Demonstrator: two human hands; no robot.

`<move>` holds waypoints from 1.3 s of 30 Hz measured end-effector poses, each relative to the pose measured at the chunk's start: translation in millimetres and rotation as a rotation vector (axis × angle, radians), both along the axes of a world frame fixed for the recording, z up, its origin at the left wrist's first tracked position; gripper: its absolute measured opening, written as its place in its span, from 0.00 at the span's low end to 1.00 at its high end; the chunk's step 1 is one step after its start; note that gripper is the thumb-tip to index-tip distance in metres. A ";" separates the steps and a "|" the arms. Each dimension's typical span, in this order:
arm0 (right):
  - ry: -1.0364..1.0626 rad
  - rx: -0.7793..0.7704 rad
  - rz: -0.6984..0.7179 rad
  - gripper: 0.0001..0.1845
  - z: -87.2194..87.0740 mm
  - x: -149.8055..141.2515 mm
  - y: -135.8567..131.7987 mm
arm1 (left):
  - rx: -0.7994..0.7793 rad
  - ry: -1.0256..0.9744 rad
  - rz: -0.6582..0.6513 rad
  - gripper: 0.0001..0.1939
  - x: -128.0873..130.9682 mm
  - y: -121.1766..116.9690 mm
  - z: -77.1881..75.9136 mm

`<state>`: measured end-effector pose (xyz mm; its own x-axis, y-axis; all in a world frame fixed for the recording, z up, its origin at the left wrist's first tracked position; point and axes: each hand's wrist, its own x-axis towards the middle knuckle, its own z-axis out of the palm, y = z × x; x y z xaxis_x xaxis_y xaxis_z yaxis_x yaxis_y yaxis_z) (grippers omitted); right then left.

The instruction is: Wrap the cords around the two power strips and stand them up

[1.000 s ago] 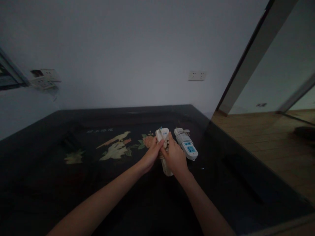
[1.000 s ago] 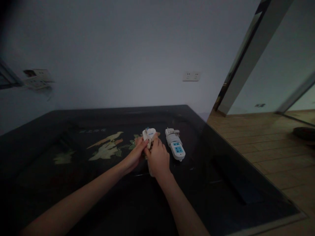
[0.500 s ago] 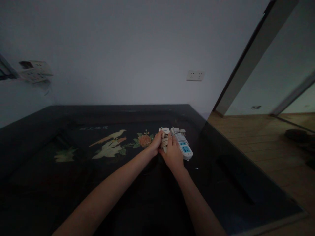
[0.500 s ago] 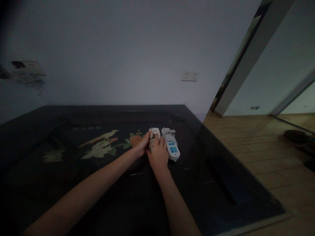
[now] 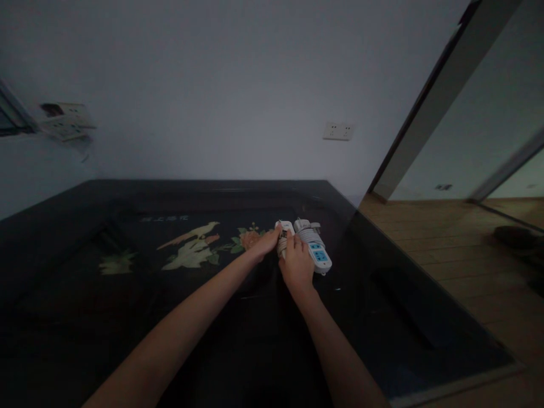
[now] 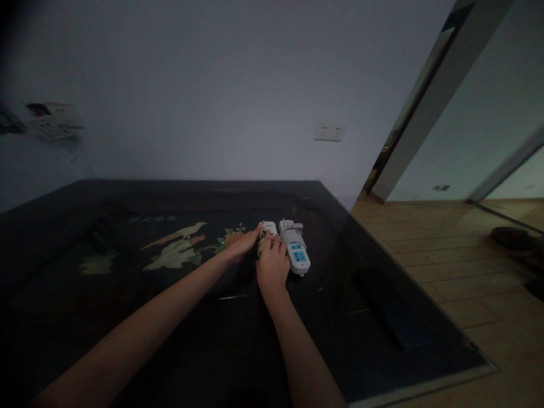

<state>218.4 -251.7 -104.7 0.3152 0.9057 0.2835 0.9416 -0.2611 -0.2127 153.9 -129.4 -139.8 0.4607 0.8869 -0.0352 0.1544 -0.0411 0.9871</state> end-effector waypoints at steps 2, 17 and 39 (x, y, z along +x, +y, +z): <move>-0.008 0.002 0.003 0.37 0.0 0.3 0.4 | 0.025 -0.009 0.040 0.18 2.0 -2.4 -3.7; -0.082 -0.021 0.010 0.33 -7.5 -4.7 1.3 | 0.060 -0.021 0.140 0.18 1.9 -6.4 -11.7; -0.113 -0.101 0.005 0.35 -1.7 -9.1 -5.1 | 0.130 0.124 0.127 0.15 -23.2 -14.0 -2.7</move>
